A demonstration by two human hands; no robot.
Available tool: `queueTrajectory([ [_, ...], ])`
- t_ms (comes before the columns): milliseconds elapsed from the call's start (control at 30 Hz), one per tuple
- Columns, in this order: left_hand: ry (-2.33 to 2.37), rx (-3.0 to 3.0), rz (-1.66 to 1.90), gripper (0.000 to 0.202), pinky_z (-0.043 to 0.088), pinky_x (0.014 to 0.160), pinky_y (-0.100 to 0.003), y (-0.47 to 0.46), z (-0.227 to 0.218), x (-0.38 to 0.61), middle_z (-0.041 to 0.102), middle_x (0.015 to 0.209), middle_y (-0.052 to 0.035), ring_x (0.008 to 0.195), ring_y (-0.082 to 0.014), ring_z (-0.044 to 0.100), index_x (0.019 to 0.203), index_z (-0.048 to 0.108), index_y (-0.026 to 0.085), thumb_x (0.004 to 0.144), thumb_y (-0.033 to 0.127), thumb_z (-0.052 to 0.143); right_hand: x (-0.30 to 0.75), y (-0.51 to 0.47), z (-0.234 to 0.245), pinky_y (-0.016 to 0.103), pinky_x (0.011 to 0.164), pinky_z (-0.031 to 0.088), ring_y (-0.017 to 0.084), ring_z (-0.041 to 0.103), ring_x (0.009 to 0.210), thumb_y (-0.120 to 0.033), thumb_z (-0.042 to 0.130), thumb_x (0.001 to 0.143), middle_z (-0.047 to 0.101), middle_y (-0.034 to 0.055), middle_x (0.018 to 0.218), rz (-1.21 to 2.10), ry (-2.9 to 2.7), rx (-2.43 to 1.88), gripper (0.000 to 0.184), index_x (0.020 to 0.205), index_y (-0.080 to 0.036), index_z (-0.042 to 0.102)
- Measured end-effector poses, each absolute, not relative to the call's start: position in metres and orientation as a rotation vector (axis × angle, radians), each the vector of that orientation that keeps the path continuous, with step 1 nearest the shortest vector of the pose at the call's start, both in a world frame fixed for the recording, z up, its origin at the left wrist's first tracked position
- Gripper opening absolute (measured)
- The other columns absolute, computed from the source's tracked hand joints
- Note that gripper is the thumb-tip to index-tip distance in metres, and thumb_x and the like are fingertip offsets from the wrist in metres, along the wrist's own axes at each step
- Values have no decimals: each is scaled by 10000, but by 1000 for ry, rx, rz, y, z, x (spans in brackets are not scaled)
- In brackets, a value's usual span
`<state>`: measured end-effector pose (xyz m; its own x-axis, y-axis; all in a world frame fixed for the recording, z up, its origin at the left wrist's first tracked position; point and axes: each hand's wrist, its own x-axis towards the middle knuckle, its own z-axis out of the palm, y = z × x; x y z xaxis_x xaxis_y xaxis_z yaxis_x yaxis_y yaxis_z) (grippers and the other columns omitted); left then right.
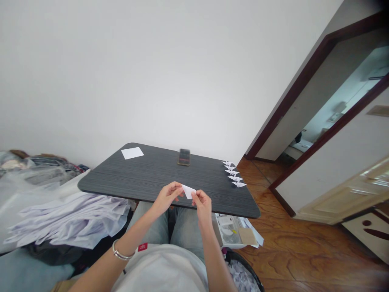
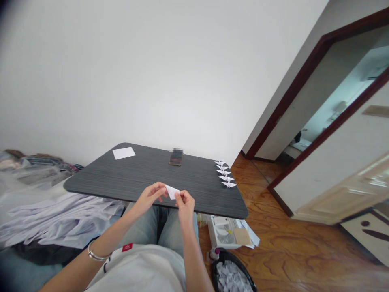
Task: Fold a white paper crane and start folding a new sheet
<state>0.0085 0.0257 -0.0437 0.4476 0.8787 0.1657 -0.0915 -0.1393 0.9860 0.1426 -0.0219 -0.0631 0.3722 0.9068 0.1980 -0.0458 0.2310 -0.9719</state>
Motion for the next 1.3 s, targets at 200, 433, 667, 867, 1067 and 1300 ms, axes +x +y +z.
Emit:
queueTrajectory([
  [200, 763, 1503, 1049, 250, 400, 545, -208, 40, -66, 16, 563, 633, 3, 574, -101, 499, 706, 546, 127, 737, 375, 539, 139, -6, -84, 196, 448, 382, 97, 457, 480, -368, 619, 667, 502, -39, 523, 907, -1032, -1162, 214, 632, -168, 554],
  [433, 823, 1577, 1070, 309, 369, 516, -203, 64, -83, 20, 525, 554, 24, 516, -92, 457, 668, 561, 132, 724, 435, 543, 149, 29, -97, 199, 418, 400, 109, 489, 461, -369, 598, 684, 543, -24, 508, 818, -1129, -1175, 215, 631, -161, 586],
  [667, 802, 1398, 1107, 366, 421, 519, -216, 81, -84, 21, 592, 649, -22, 556, -108, 540, 786, 536, 124, 735, 485, 505, 153, 47, -108, 223, 455, 442, 120, 530, 484, -378, 566, 718, 583, -4, 569, 775, -1041, -1121, 222, 671, -161, 564],
  [867, 820, 1463, 1075, 266, 412, 538, -219, 78, -85, 19, 579, 577, 9, 531, -99, 514, 683, 582, 123, 622, 369, 661, 155, 45, -111, 255, 511, 489, 149, 583, 564, -389, 587, 703, 622, 18, 620, 835, -996, -1085, 230, 706, -160, 567],
  [1067, 834, 1541, 1044, 274, 409, 531, -219, 79, -85, 20, 592, 612, -3, 529, -100, 511, 716, 593, 121, 623, 370, 661, 154, 43, -107, 249, 510, 489, 144, 581, 556, -384, 605, 692, 617, 8, 604, 870, -1004, -1066, 225, 689, -162, 569],
  [1300, 857, 1561, 1050, 266, 379, 507, -202, 78, -86, 19, 537, 532, 24, 491, -87, 470, 632, 553, 130, 679, 388, 602, 154, 39, -103, 268, 535, 513, 145, 581, 587, -406, 567, 727, 620, 7, 628, 960, -1060, -1004, 252, 695, -160, 606],
])
